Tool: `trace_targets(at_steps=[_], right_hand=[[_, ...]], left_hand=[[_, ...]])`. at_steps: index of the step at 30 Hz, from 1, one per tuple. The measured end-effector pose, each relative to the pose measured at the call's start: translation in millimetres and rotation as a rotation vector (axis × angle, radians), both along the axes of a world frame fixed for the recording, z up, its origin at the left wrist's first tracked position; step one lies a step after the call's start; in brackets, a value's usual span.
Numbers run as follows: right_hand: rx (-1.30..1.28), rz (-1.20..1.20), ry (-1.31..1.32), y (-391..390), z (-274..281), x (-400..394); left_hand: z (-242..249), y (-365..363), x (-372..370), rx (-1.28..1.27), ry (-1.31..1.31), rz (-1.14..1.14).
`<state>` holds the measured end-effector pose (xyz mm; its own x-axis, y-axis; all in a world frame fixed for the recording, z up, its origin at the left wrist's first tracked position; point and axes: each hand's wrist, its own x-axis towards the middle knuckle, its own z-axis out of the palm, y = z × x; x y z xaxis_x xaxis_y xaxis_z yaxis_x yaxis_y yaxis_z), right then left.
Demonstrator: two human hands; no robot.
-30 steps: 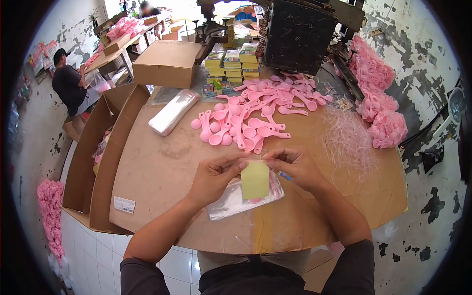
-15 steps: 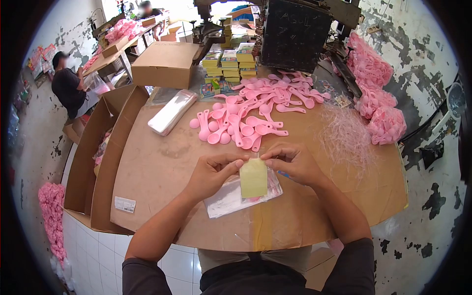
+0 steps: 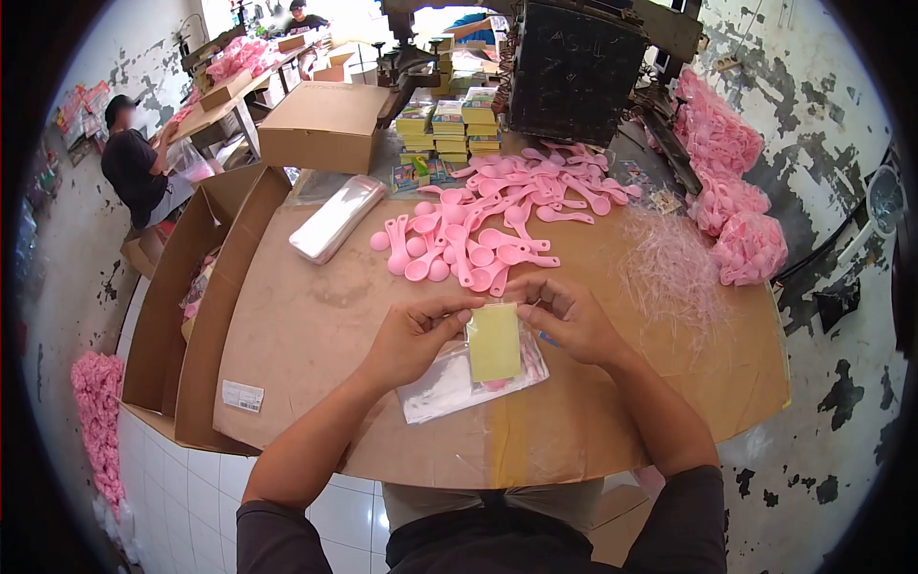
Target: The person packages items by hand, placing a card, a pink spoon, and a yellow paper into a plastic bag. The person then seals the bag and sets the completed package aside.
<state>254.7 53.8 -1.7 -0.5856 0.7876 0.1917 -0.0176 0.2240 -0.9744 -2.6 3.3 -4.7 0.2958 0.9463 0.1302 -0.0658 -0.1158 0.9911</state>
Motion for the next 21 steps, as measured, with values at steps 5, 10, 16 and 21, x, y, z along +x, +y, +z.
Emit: trace_targets(at_steps=[5, 10, 16, 21], right_hand=[[-0.006, 0.133, -0.179, -12.8, 19.2, -1.5], [-0.07, 0.13, -0.088, -9.4, 18.3, 1.5], [-0.051, 0.017, -0.042, -16.9, 56.5, 0.3], [0.256, -0.222, -0.363, 2.5, 47.7, 34.6]], left_hand=[[2.2, 1.9, -4.9, 0.047, 0.011, 0.044], [15.6, -2.4, 4.9, 0.092, -0.198, 0.11], [24.4, -4.4, -15.9, 0.0, -0.057, -0.011], [39.4, 25.4, -73.1, 0.266, -0.619, 0.672]])
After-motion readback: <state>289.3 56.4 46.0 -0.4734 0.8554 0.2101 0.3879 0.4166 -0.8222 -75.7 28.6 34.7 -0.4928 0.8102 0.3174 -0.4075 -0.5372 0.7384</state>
